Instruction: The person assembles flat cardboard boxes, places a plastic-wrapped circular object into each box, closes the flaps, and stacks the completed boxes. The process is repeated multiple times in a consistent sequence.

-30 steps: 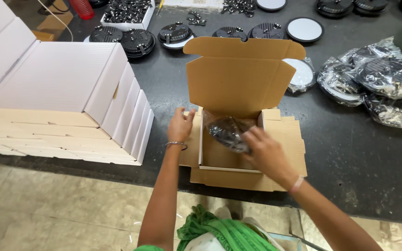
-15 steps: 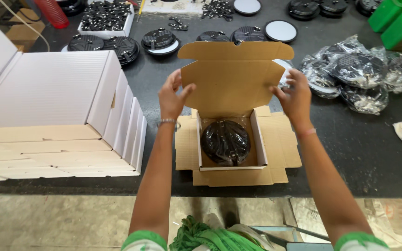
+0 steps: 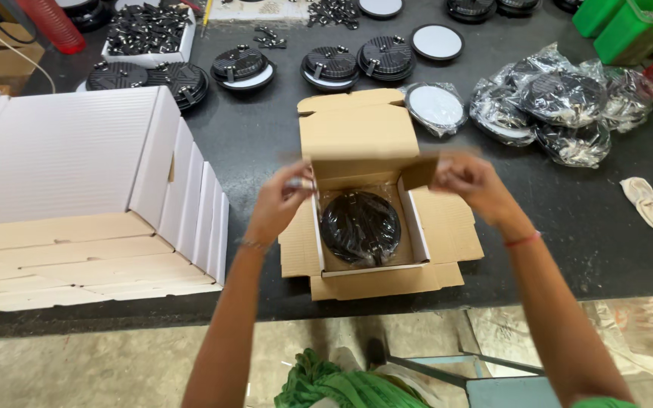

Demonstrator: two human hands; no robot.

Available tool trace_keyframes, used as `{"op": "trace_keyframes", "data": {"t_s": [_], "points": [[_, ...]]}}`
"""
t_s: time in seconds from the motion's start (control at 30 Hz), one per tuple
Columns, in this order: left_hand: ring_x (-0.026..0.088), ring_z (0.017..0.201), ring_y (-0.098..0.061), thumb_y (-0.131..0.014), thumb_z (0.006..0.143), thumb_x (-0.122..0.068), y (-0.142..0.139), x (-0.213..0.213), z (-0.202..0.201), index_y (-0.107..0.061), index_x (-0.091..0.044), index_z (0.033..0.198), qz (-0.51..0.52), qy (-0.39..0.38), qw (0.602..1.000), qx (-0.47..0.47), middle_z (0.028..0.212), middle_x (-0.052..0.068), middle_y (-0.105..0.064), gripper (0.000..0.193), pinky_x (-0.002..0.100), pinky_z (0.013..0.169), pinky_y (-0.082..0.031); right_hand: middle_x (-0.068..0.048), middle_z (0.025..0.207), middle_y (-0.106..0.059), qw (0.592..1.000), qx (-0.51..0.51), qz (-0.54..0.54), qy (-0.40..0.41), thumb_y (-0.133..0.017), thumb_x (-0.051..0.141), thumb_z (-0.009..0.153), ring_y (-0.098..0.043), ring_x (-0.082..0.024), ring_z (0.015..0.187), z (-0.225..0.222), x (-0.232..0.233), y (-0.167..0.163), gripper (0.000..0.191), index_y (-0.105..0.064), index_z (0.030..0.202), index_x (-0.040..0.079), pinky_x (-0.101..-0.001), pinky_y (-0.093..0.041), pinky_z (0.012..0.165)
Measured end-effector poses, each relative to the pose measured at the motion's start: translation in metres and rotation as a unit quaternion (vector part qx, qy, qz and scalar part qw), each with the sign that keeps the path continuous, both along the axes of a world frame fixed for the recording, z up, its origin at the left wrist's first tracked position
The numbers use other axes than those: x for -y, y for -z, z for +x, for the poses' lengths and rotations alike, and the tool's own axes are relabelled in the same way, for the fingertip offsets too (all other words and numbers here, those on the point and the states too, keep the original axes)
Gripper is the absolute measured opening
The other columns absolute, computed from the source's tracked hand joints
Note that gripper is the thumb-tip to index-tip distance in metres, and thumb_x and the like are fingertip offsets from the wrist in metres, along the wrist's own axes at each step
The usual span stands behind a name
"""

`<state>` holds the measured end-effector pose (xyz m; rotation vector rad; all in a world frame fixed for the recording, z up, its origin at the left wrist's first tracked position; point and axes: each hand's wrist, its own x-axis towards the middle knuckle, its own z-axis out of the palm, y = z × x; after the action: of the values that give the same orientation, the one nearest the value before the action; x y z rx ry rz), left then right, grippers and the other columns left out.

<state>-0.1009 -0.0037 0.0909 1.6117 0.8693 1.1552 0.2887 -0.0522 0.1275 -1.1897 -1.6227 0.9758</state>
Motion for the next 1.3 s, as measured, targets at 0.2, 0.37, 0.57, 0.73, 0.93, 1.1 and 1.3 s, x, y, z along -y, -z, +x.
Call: {"op": "trace_keyframes", "data": {"t_s": [0.2,0.37,0.57,0.73,0.93,1.1,1.3], "points": [[0.027,0.121,-0.069,-0.068,0.096,-0.027,0.024,0.045,-0.028,-0.078,-0.013,0.128,-0.029,0.106,0.975,-0.194,0.13,0.015,-0.072,0.037,0.035,0.107,-0.054,-0.01,0.139,-0.068,0.979,0.109,-0.114,-0.126,-0.065,0.01,0.096,-0.068,-0.018,0.115,0.021,0.041,0.033,0.038,-0.074,0.132,0.014,-0.0325,-0.056,0.099],[0.037,0.125,-0.058,-0.092,0.066,-0.044,0.031,0.092,-0.014,-0.062,-0.015,0.135,0.035,0.052,0.937,-0.343,0.143,0.025,-0.052,0.08,0.041,0.104,-0.047,-0.008,0.154,-0.049,0.956,0.258,-0.099,-0.1,-0.088,0.017,0.072,-0.055,-0.023,0.132,0.0,0.075,0.052,0.074,-0.061,0.141,0.024,-0.0366,-0.048,0.105],[0.035,0.124,-0.061,-0.09,0.069,-0.027,0.051,0.119,0.006,-0.057,-0.019,0.143,0.043,-0.048,0.963,-0.262,0.142,0.022,-0.059,0.081,0.04,0.101,-0.052,-0.002,0.154,-0.055,0.979,0.137,-0.147,0.038,-0.083,0.01,0.072,-0.076,-0.017,0.104,-0.02,0.097,0.078,0.071,-0.063,0.138,0.026,-0.0295,-0.061,0.091],[0.025,0.1,-0.076,-0.09,0.07,-0.017,0.037,0.12,0.011,-0.063,-0.02,0.137,0.097,-0.089,0.969,-0.21,0.125,0.017,-0.073,0.073,0.035,0.089,-0.062,-0.013,0.111,-0.081,0.983,0.071,-0.146,0.085,-0.082,0.007,0.078,-0.076,-0.014,0.092,-0.03,0.103,0.074,0.062,-0.069,0.137,0.017,-0.0278,-0.061,0.083],[0.02,0.065,-0.074,-0.091,0.069,-0.04,-0.034,0.066,-0.008,-0.054,-0.019,0.145,0.013,-0.136,0.963,-0.231,0.078,0.012,-0.076,0.087,0.034,0.064,-0.06,-0.008,0.093,-0.074,0.991,0.038,-0.099,0.078,-0.08,0.018,0.082,-0.07,-0.014,0.078,-0.005,0.055,-0.006,0.055,-0.067,0.135,0.008,-0.0265,-0.056,0.069],[0.025,0.097,-0.067,-0.092,0.071,-0.045,-0.067,-0.003,0.017,-0.059,-0.015,0.126,0.149,-0.232,0.933,-0.233,0.105,0.013,-0.065,0.071,0.04,0.078,-0.057,-0.01,0.1,-0.069,0.993,-0.001,-0.074,0.09,-0.077,0.03,0.087,-0.069,-0.012,0.087,-0.018,-0.027,-0.043,0.047,-0.057,0.124,0.01,-0.031,-0.06,0.071],[0.027,0.103,-0.062,-0.085,0.081,-0.037,-0.073,-0.017,0.023,-0.078,-0.013,0.091,0.239,-0.257,0.888,-0.298,0.099,0.003,-0.069,0.027,0.044,0.089,-0.053,-0.013,0.134,-0.065,0.93,0.283,0.216,0.094,-0.074,0.032,0.092,-0.071,-0.027,0.1,-0.002,-0.036,-0.048,0.035,-0.071,0.118,0.009,-0.0381,-0.055,0.083]]}}
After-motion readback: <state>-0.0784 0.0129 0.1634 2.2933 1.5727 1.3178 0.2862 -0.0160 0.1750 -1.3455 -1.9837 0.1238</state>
